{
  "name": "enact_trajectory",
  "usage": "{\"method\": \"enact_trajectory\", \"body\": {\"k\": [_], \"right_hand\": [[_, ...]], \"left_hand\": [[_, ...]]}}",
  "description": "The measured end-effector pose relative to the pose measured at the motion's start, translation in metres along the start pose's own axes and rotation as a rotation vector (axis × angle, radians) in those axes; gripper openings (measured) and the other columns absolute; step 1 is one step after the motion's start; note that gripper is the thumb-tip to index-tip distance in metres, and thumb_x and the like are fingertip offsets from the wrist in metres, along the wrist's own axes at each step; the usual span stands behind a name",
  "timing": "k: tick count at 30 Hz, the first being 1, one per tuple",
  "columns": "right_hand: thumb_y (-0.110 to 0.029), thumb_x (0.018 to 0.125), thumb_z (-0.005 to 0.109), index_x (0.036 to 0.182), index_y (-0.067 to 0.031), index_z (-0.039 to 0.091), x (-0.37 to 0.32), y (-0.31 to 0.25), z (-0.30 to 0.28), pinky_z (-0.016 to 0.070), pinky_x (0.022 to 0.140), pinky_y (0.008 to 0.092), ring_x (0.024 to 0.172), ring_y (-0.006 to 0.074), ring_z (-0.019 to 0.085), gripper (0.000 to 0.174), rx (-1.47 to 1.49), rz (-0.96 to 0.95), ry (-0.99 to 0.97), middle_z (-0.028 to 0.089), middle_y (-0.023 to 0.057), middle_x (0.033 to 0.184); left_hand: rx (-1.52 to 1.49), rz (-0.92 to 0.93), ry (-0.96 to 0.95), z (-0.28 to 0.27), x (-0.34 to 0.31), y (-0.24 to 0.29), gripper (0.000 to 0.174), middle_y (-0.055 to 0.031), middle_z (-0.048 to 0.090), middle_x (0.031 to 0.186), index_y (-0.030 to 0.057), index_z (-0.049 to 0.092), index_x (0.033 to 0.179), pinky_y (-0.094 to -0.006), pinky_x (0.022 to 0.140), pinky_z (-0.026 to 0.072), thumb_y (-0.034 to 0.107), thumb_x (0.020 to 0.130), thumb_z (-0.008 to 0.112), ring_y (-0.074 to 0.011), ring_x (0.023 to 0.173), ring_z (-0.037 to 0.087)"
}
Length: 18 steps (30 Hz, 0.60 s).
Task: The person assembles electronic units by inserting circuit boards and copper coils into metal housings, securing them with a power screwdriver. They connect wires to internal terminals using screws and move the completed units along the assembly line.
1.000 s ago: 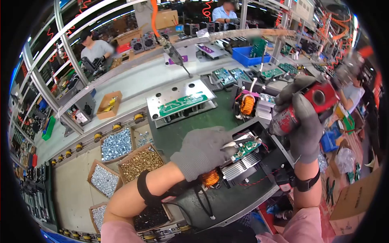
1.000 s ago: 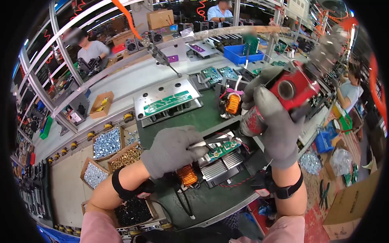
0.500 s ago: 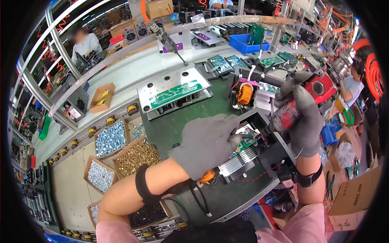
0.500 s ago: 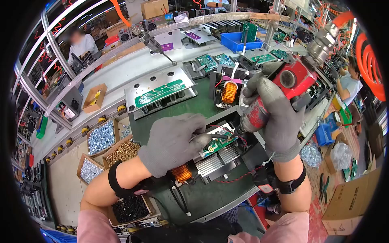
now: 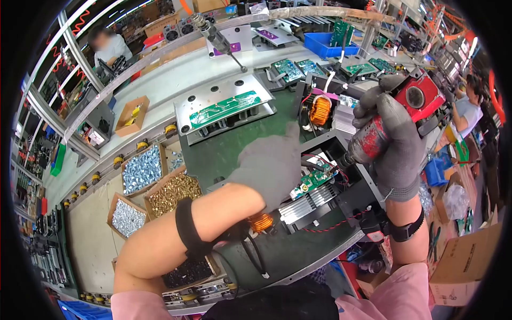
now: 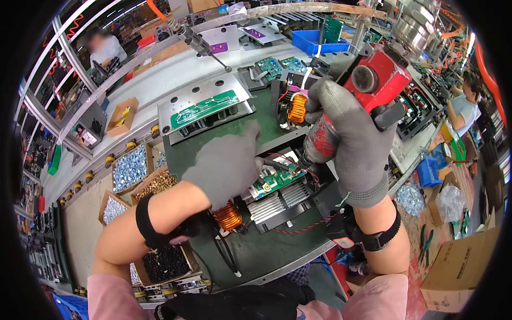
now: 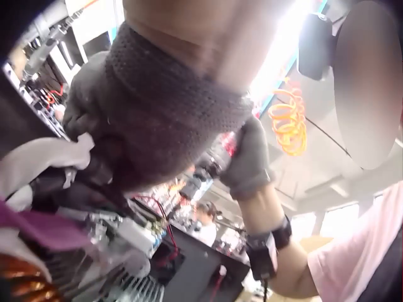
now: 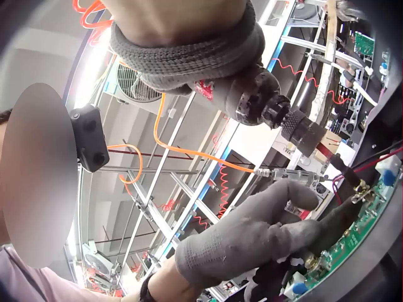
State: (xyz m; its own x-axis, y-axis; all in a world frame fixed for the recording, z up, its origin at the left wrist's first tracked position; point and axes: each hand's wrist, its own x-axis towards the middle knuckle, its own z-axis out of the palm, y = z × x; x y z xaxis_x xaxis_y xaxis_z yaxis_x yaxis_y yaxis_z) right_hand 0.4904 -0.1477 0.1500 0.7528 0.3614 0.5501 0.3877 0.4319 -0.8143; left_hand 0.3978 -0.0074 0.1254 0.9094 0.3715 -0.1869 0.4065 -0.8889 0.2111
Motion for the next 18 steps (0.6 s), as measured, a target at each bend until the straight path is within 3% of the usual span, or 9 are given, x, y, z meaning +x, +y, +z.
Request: {"method": "enact_trajectory", "body": {"k": [1,3,7,14,16,18], "right_hand": [[-0.011,0.085,0.062,0.104,0.0015,0.057,0.002,-0.001,0.0,0.0502,0.063,0.028,0.068,0.014,0.061,0.023,0.001,0.007,-0.003,0.064,0.0084,0.082],[-0.017,0.086,0.057,0.114,-0.0007,0.05,0.006,-0.002,0.001,0.049,0.067,0.031,0.076,0.0183,0.06,0.033,-0.108,0.02,-0.133,0.061,0.0106,0.086],[-0.017,0.083,0.059,0.11,0.0005,0.051,0.007,0.0,0.007,0.0489,0.067,0.0315,0.075,0.0177,0.06,0.032,-0.148,0.014,-0.267,0.061,0.0101,0.083],[-0.015,0.081,0.062,0.104,0.0005,0.053,0.005,-0.001,0.017,0.0496,0.065,0.0313,0.072,0.0177,0.06,0.03,-0.212,-0.027,-0.289,0.061,0.0092,0.079],[-0.015,0.081,0.062,0.107,0.0004,0.054,0.006,-0.002,0.016,0.0499,0.066,0.0311,0.073,0.0175,0.061,0.031,-0.158,0.023,-0.299,0.061,0.0095,0.081],[-0.015,0.081,0.061,0.113,0.0004,0.053,0.011,-0.008,0.014,0.0501,0.066,0.0313,0.075,0.0175,0.061,0.037,-0.188,0.106,-0.366,0.061,0.0099,0.084]], "left_hand": [[-0.003,-0.005,-0.005,-0.002,0.005,-0.001,0.024,-0.0183,0.066,0.086,0.0014,0.061,0.097,-0.045,0.072,0.0516,0.021,0.083,0.059,-0.0359,0.082,0.066],[0.041,0.156,-0.036,-0.005,0.012,-0.004,0.025,-0.0208,0.067,0.085,-0.0022,0.066,0.09,-0.0434,0.072,0.0529,0.019,0.079,0.059,-0.036,0.08,0.067],[0.125,0.143,-0.022,-0.007,0.02,0.002,0.024,-0.0206,0.068,0.079,0.0002,0.071,0.081,-0.0405,0.071,0.0544,0.021,0.076,0.061,-0.0353,0.076,0.068],[0.166,0.093,-0.05,-0.01,0.022,0.007,0.028,-0.0197,0.069,0.082,-0.0004,0.071,0.085,-0.0412,0.072,0.0544,0.024,0.076,0.062,-0.0339,0.077,0.069],[0.191,0.124,-0.038,-0.01,0.021,0.005,0.029,-0.0182,0.069,0.084,0.0012,0.072,0.087,-0.0415,0.073,0.0542,0.026,0.077,0.06,-0.0357,0.079,0.068],[0.189,0.258,-0.168,-0.013,0.034,-0.014,0.03,-0.0183,0.069,0.086,0.0023,0.072,0.088,-0.0427,0.074,0.0534,0.027,0.078,0.058,-0.0378,0.079,0.067]]}}
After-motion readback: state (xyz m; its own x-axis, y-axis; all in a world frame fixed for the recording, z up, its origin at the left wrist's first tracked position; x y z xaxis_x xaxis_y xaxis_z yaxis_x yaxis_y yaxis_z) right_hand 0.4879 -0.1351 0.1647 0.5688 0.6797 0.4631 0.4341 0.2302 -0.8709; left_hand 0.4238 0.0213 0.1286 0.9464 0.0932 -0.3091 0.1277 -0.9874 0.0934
